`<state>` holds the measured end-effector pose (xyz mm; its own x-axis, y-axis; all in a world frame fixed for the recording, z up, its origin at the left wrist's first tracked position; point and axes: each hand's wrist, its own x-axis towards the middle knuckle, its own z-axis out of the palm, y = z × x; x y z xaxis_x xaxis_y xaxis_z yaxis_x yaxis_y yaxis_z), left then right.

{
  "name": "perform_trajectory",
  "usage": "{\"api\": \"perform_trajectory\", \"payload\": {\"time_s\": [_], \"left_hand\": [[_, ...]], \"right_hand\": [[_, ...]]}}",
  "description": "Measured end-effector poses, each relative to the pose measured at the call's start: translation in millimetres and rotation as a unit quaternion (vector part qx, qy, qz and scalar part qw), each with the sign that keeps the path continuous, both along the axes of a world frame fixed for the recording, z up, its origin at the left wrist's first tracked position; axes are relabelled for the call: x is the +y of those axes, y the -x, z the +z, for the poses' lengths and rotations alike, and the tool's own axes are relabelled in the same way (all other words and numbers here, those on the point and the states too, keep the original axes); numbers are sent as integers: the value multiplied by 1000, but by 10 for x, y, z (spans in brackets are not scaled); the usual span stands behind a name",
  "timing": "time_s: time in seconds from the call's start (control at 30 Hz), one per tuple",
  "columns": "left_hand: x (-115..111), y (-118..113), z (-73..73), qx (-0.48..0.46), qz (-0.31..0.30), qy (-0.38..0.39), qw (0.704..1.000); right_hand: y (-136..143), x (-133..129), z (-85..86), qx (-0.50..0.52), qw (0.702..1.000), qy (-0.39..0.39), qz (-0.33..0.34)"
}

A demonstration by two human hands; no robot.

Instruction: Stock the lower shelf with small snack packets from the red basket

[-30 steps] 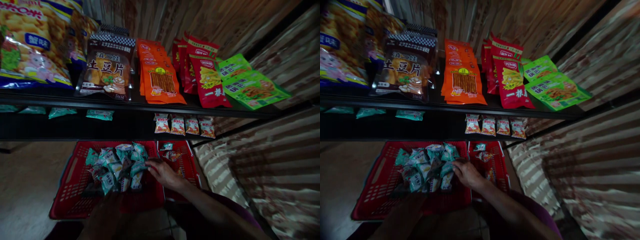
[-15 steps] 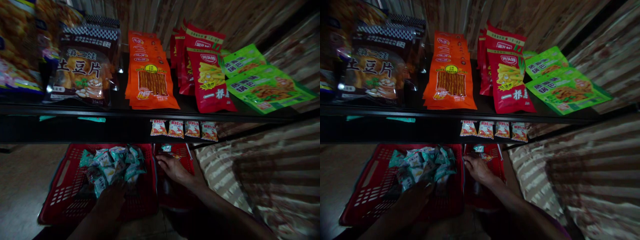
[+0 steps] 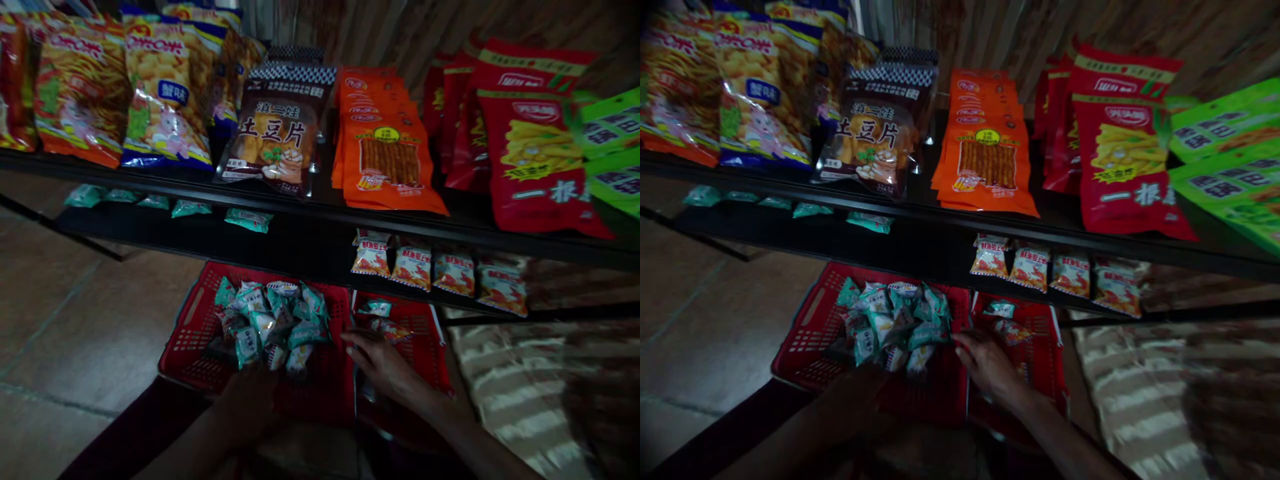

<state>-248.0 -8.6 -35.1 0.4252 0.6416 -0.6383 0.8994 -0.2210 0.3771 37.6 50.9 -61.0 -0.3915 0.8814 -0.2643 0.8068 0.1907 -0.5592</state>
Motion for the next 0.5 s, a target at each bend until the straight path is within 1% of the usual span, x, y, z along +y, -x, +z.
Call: {"api": "perform_trajectory", "payload": {"time_s": [0.13,0.2,0.3,0.4,0.5], "left_hand": [[-61,65,66,-4,6,-11,1000],[-59,66,114,-4,5,-15,1000],[-81,36,179,-31,3,-30,999],[-201,26,218,-52,13,-36,998],[-388,42,247,-44,16,-12,999]], "right_hand": [[99,-47,82,0,1000,-8,-3],[139,-82,133,3,1000,-12,-10],[182,-179,182,5,1000,-10,-15],[198,-342,199,3,1000,-9,-14],[184,-539,191,4,1000,-12,1]]}}
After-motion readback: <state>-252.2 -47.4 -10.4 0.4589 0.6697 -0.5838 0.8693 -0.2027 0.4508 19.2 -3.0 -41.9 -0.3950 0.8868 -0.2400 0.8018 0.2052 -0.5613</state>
